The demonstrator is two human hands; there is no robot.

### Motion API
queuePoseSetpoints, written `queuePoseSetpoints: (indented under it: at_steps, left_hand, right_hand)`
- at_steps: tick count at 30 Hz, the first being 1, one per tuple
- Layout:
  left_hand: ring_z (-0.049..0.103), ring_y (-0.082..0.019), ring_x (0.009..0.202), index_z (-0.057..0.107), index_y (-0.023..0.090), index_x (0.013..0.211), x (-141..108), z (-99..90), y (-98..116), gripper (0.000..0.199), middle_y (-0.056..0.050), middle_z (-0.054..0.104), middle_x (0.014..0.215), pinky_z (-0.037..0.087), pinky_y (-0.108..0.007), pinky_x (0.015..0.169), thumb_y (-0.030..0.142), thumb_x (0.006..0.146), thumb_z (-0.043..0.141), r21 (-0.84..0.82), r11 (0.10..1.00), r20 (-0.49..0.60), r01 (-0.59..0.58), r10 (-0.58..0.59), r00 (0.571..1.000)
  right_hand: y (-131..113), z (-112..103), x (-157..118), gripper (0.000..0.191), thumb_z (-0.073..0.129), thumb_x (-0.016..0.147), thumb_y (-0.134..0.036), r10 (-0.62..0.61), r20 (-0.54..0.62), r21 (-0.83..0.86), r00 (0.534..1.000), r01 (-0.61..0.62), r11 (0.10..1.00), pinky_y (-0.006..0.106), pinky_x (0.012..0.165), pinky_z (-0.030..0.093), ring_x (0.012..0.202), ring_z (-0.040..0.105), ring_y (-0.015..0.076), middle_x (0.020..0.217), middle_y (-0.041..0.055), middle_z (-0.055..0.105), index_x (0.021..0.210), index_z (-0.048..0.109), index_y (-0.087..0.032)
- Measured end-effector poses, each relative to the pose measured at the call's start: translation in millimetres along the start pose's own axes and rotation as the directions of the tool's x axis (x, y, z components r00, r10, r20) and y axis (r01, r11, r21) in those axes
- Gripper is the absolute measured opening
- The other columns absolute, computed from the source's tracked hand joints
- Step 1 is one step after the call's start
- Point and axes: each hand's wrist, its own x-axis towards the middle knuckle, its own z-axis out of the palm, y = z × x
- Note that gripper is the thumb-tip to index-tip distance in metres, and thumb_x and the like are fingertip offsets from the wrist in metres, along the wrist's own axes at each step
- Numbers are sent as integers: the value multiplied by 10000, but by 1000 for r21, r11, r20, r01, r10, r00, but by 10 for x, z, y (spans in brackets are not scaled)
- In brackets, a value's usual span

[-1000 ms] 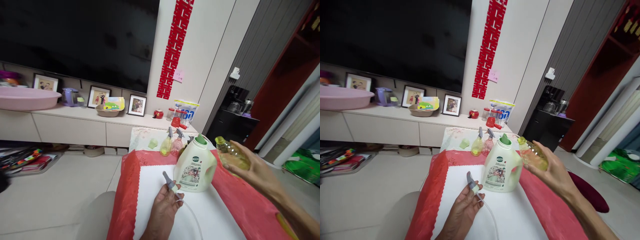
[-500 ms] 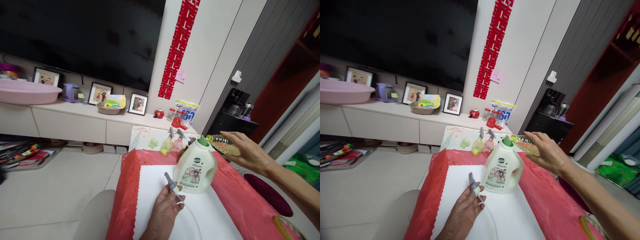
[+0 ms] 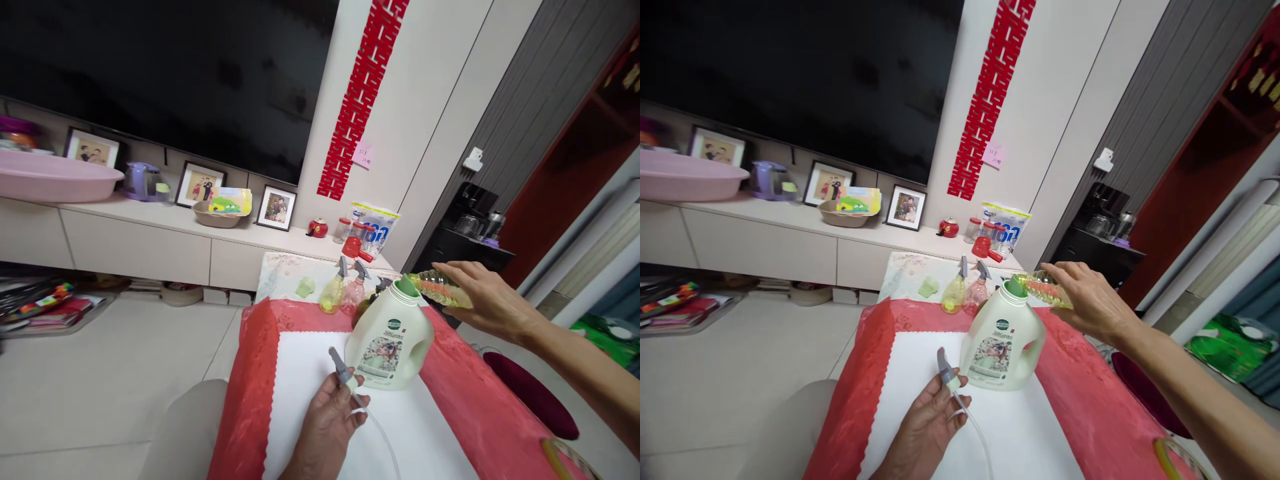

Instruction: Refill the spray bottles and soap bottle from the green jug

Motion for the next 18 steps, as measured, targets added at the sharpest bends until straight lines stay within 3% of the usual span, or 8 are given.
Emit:
queuePoseSetpoints:
  at_steps: [7, 18]
  left_hand:
    - [663, -179, 818, 699, 204, 1013, 11, -45, -19, 370, -60, 687, 1068, 454, -293, 723, 296, 693, 860, -3, 1000, 21, 12, -12, 1000]
    - [658, -169, 826, 697, 216, 1012, -7, -44, -27, 360, -49, 673, 1064, 452, -292, 734, 314, 703, 852, 12, 1000, 23, 12, -13, 1000]
  right_hand:
    - [15, -50, 54, 619, 521, 866, -375, -46, 8, -79, 999, 46, 996, 401, 806, 450, 1146, 477, 264, 1343, 73, 484, 1451, 340, -282]
    - [52, -79, 100, 617, 536, 817, -304, -71, -36, -169, 997, 64, 983, 395, 824, 387, 1167, 459, 250, 1334, 39, 499, 1414, 379, -302]
